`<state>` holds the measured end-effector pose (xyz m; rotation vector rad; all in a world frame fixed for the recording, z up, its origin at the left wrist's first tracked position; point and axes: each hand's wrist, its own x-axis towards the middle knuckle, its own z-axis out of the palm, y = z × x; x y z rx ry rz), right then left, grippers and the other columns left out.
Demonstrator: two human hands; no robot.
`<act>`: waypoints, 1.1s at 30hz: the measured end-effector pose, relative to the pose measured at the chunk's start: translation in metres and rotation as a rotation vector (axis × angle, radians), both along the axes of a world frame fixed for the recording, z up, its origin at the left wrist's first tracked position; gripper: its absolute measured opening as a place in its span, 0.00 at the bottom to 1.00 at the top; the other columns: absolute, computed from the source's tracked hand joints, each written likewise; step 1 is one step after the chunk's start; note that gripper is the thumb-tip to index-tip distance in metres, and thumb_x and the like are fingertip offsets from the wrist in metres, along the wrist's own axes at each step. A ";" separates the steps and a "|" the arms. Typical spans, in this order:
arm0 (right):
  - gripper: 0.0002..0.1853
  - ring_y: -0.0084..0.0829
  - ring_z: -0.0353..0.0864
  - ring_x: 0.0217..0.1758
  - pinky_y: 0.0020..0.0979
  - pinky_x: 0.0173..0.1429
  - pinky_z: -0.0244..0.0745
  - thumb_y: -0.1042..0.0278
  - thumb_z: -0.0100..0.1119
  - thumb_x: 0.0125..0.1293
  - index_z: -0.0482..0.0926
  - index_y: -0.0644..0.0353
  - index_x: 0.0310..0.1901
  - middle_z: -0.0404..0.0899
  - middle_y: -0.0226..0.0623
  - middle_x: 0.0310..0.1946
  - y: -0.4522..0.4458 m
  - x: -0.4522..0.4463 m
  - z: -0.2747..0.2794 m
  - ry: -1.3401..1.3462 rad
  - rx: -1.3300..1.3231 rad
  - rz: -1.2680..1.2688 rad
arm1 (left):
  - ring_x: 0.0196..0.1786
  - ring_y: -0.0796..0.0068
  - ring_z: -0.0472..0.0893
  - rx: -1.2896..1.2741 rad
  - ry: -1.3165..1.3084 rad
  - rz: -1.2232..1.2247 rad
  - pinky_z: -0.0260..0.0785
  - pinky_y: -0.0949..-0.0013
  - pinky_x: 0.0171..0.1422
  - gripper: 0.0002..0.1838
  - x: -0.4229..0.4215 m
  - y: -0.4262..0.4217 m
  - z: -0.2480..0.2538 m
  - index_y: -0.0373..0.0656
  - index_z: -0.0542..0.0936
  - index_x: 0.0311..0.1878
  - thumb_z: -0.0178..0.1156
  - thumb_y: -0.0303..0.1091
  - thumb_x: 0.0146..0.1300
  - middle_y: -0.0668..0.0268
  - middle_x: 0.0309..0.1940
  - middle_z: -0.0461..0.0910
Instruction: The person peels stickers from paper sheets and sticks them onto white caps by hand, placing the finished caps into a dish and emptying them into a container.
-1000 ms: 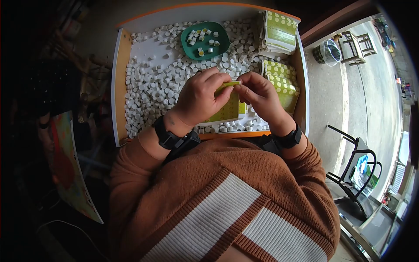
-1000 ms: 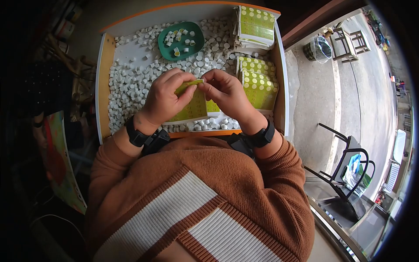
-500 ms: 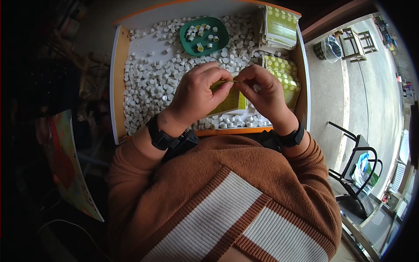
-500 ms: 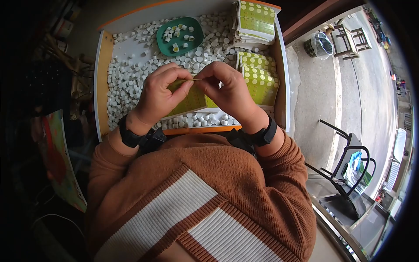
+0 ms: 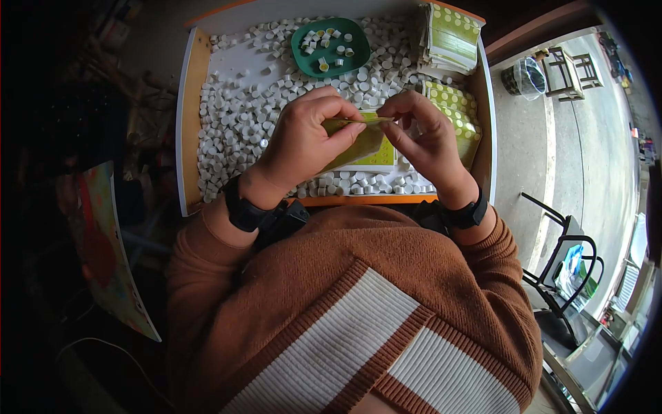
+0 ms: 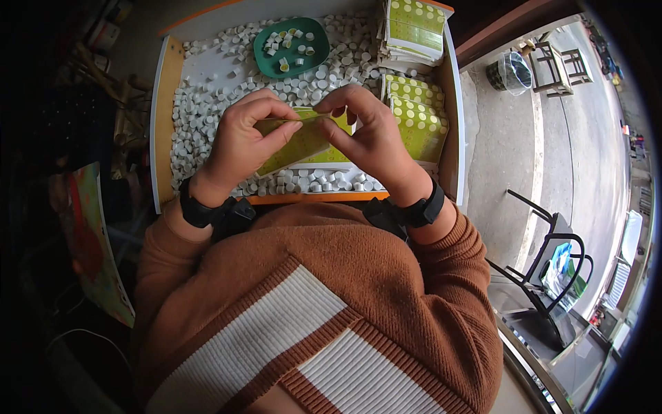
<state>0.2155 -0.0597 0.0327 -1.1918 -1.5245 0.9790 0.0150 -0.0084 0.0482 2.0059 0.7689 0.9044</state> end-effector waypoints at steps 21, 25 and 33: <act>0.01 0.19 0.73 0.41 0.21 0.49 0.68 0.78 0.59 0.64 0.78 0.65 0.37 0.75 0.29 0.37 0.001 0.005 -0.006 0.262 -0.103 0.057 | 0.28 0.85 0.75 -0.167 -0.051 0.118 0.68 0.79 0.33 0.04 -0.029 0.003 0.010 0.35 0.81 0.30 0.67 0.23 0.55 0.69 0.26 0.78; 0.02 0.19 0.74 0.40 0.21 0.48 0.68 0.76 0.59 0.65 0.78 0.64 0.37 0.76 0.29 0.37 -0.001 0.009 -0.007 0.334 -0.193 0.029 | 0.30 0.86 0.73 -0.243 -0.117 0.100 0.66 0.81 0.34 0.01 -0.035 0.004 0.000 0.36 0.81 0.34 0.63 0.22 0.58 0.72 0.27 0.77; 0.10 0.31 0.78 0.38 0.26 0.43 0.73 0.77 0.61 0.59 0.77 0.62 0.42 0.76 0.38 0.39 0.009 0.011 -0.040 -0.487 0.148 -0.176 | 0.29 0.84 0.75 -0.351 0.052 0.189 0.68 0.78 0.35 0.06 -0.012 0.005 -0.069 0.34 0.81 0.38 0.60 0.28 0.62 0.70 0.26 0.80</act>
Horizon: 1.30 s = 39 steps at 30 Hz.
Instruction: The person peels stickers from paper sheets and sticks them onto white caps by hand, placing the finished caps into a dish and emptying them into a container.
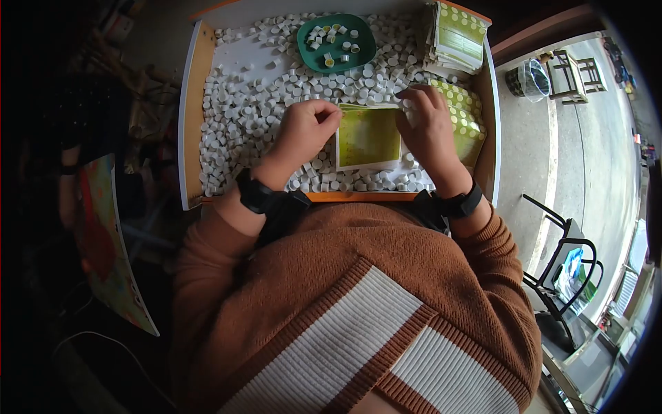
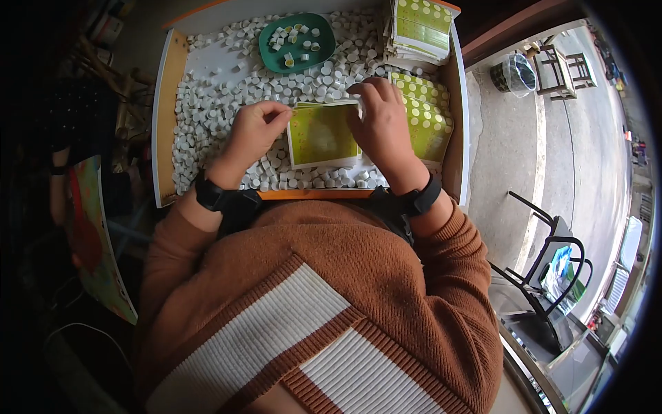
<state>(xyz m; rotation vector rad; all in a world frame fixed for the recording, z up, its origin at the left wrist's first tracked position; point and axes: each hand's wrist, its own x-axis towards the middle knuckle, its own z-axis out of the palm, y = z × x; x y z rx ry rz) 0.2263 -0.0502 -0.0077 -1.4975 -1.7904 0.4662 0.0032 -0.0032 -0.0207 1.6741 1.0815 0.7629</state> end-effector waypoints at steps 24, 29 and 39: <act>0.15 0.42 0.80 0.41 0.37 0.45 0.76 0.67 0.63 0.53 0.79 0.51 0.44 0.74 0.38 0.40 0.019 -0.045 -0.038 -0.128 -0.240 0.082 | 0.36 0.63 0.80 0.398 0.436 0.050 0.74 0.62 0.40 0.09 -0.031 0.040 -0.012 0.40 0.78 0.35 0.65 0.29 0.50 0.60 0.31 0.77; 0.13 0.42 0.80 0.41 0.37 0.44 0.76 0.67 0.63 0.54 0.79 0.51 0.43 0.75 0.38 0.39 0.017 -0.047 -0.036 -0.124 -0.250 0.071 | 0.40 0.57 0.80 0.518 0.651 -0.034 0.74 0.58 0.43 0.11 -0.020 0.035 -0.012 0.41 0.79 0.34 0.69 0.33 0.48 0.59 0.34 0.75; 0.09 0.38 0.81 0.36 0.33 0.42 0.76 0.69 0.63 0.55 0.79 0.56 0.39 0.78 0.38 0.36 0.014 -0.045 -0.041 -0.106 -0.179 0.054 | 0.41 0.55 0.80 0.526 0.714 -0.127 0.75 0.57 0.44 0.08 -0.018 0.047 -0.022 0.41 0.81 0.30 0.68 0.32 0.47 0.58 0.34 0.77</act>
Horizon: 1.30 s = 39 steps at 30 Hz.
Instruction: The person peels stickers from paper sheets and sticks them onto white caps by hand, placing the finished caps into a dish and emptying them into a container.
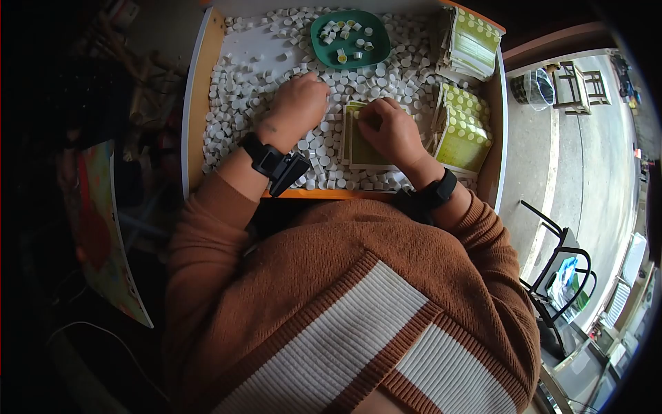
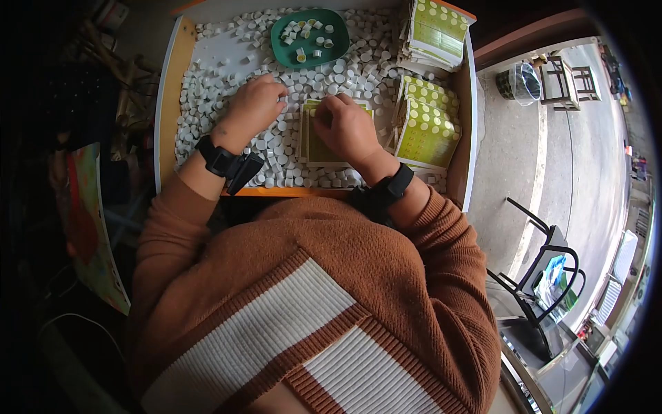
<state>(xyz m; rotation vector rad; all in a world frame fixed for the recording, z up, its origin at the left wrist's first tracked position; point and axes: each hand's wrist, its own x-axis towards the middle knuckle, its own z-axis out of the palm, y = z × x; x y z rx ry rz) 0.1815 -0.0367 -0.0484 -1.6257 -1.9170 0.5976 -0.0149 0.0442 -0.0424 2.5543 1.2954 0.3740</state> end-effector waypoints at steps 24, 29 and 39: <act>0.14 0.14 0.72 0.33 0.13 0.37 0.65 0.72 0.54 0.67 0.75 0.63 0.53 0.77 0.25 0.38 -0.003 0.009 0.063 1.403 -0.772 0.116 | 0.34 0.85 0.79 -0.578 -1.034 0.043 0.73 0.78 0.41 0.11 0.003 -0.052 0.039 0.38 0.75 0.44 0.59 0.18 0.58 0.71 0.33 0.80; 0.13 0.13 0.71 0.33 0.12 0.37 0.64 0.72 0.54 0.67 0.76 0.63 0.52 0.77 0.24 0.38 -0.004 0.007 0.063 1.407 -0.767 0.176 | 0.34 0.85 0.79 -0.555 -1.028 0.035 0.73 0.78 0.41 0.11 0.004 -0.053 0.041 0.38 0.76 0.45 0.60 0.19 0.58 0.70 0.33 0.81; 0.13 0.11 0.68 0.32 0.13 0.34 0.61 0.72 0.55 0.67 0.75 0.62 0.52 0.73 0.21 0.34 -0.003 0.007 0.061 1.232 -0.711 0.245 | 0.35 0.82 0.81 -0.371 -0.867 0.005 0.73 0.78 0.41 0.10 0.004 -0.058 0.048 0.38 0.76 0.44 0.60 0.20 0.59 0.70 0.33 0.81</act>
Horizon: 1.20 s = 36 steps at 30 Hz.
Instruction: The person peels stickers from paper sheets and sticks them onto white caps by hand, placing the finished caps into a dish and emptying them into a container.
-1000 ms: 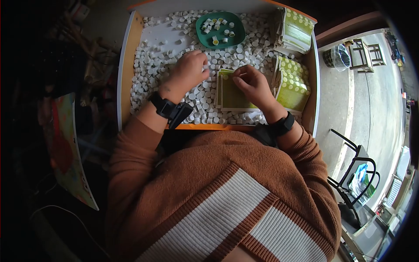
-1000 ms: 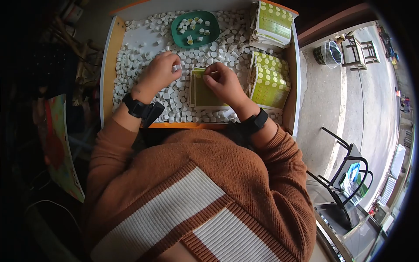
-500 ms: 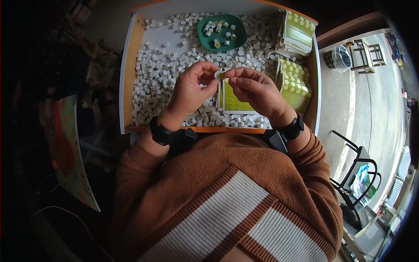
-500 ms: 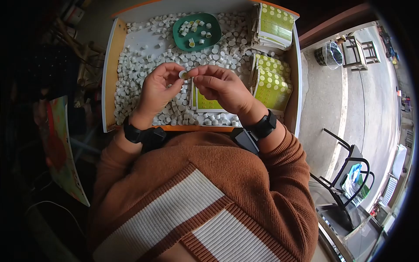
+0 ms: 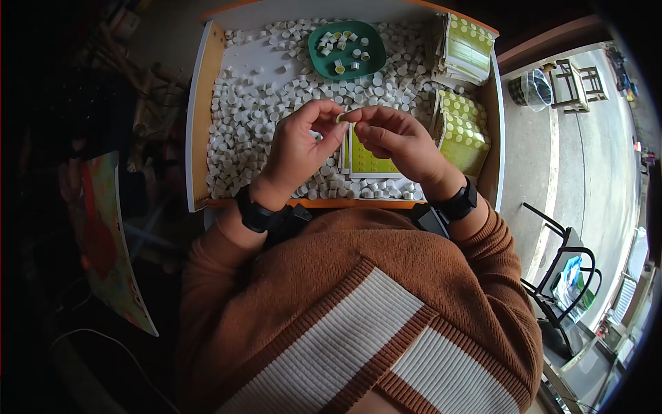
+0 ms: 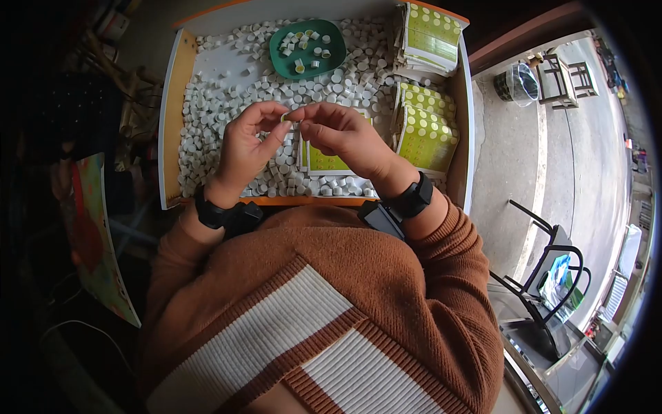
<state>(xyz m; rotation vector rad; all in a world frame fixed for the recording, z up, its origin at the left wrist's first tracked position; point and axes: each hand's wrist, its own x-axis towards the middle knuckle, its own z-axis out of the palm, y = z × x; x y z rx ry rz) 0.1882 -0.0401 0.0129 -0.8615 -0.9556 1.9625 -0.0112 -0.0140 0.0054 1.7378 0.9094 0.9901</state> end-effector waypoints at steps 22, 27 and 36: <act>0.12 0.43 0.79 0.35 0.35 0.39 0.76 0.73 0.62 0.56 0.75 0.62 0.42 0.76 0.44 0.35 -0.007 0.005 -0.055 -1.110 0.704 -0.302 | 0.38 0.54 0.79 0.352 0.780 0.056 0.74 0.57 0.41 0.07 0.010 0.063 -0.056 0.40 0.78 0.36 0.61 0.30 0.54 0.58 0.35 0.79; 0.11 0.49 0.78 0.38 0.40 0.42 0.76 0.73 0.61 0.55 0.76 0.62 0.41 0.75 0.45 0.36 -0.003 0.003 -0.057 -1.182 0.779 -0.289 | 0.36 0.57 0.80 0.355 0.701 0.110 0.75 0.60 0.40 0.08 0.010 0.057 -0.049 0.40 0.77 0.39 0.61 0.29 0.56 0.58 0.35 0.79; 0.08 0.40 0.79 0.33 0.33 0.38 0.75 0.72 0.59 0.59 0.75 0.63 0.39 0.76 0.39 0.32 0.000 0.007 -0.063 -1.134 0.799 -0.271 | 0.34 0.86 0.72 -0.256 -0.046 -0.065 0.68 0.78 0.39 0.06 -0.001 0.012 -0.032 0.38 0.75 0.43 0.58 0.28 0.65 0.71 0.31 0.75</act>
